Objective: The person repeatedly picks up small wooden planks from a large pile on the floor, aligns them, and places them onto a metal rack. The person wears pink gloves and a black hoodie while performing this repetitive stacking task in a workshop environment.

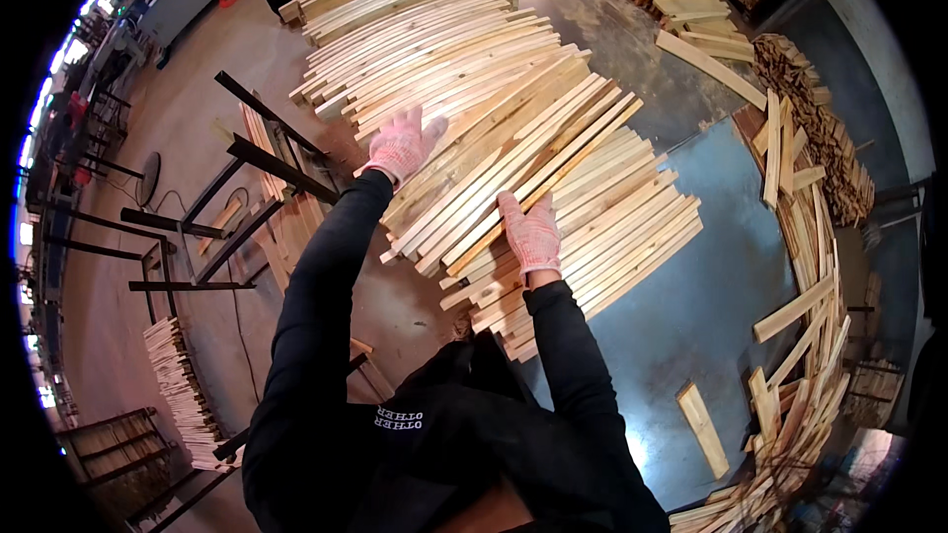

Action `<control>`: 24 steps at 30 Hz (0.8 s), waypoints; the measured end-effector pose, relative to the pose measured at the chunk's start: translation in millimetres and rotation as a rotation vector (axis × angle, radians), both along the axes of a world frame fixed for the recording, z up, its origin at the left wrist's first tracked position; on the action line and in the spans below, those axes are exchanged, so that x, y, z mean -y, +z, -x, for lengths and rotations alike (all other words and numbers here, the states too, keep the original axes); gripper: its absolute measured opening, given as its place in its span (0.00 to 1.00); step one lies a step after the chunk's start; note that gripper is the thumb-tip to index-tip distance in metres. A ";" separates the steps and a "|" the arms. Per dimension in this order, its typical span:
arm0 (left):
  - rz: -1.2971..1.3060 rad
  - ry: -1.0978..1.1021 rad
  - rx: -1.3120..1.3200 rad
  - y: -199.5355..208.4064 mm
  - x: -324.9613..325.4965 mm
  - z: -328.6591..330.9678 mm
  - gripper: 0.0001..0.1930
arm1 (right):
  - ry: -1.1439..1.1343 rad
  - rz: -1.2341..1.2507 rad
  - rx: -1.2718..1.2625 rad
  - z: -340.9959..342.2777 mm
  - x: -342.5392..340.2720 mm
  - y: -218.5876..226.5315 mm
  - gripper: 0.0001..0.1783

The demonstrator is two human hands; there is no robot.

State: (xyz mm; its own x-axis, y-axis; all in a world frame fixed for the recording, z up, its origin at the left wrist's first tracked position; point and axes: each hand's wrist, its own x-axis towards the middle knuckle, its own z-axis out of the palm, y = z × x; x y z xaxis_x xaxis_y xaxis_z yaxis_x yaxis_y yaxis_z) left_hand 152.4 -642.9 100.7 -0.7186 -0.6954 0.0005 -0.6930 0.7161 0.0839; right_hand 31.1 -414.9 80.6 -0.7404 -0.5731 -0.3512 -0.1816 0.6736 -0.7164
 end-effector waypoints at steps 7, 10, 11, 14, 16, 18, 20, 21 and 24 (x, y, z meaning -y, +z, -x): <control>-0.519 -0.197 0.402 -9.0 -7.7 43.3 0.28 | -0.043 -0.052 0.025 13.8 8.0 -12.3 0.64; -0.395 -0.160 0.358 38.7 -33.8 50.0 0.37 | 0.066 -0.083 -0.007 23.1 -6.0 -13.6 0.60; -0.303 -0.223 0.383 35.9 -30.5 46.7 0.39 | 0.105 -0.131 -0.081 27.2 -3.4 -4.0 0.59; -0.306 -0.339 0.079 -23.1 -6.4 34.9 0.45 | 0.135 -0.117 -0.227 16.7 7.5 8.1 0.54; -0.512 -0.294 -0.058 -31.9 -5.7 41.4 0.47 | -0.147 0.219 -0.151 -4.8 13.4 3.7 0.49; -0.777 -0.201 -0.180 -24.7 -20.4 38.6 0.48 | -0.141 0.347 -0.088 -27.9 19.9 -13.5 0.45; -1.072 -0.059 -0.285 6.7 -29.8 23.3 0.49 | -0.075 0.290 -0.154 -34.1 14.5 -14.7 0.45; -1.238 -0.005 -0.323 23.8 -23.1 17.0 0.51 | -0.048 0.277 -0.199 -38.5 22.3 -11.2 0.45; -1.237 -0.079 -0.406 17.5 -17.2 2.0 0.54 | -0.569 0.817 0.616 -48.7 36.8 17.7 0.42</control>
State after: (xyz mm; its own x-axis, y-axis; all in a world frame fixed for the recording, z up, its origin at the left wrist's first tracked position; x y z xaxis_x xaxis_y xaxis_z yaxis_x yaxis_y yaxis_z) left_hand 150.4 -625.7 118.3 -0.8571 -0.3478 -0.3801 -0.4222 0.0515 0.9050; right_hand 79.8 -451.7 98.3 -0.7960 -0.4354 -0.4205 0.5265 -0.1552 -0.8359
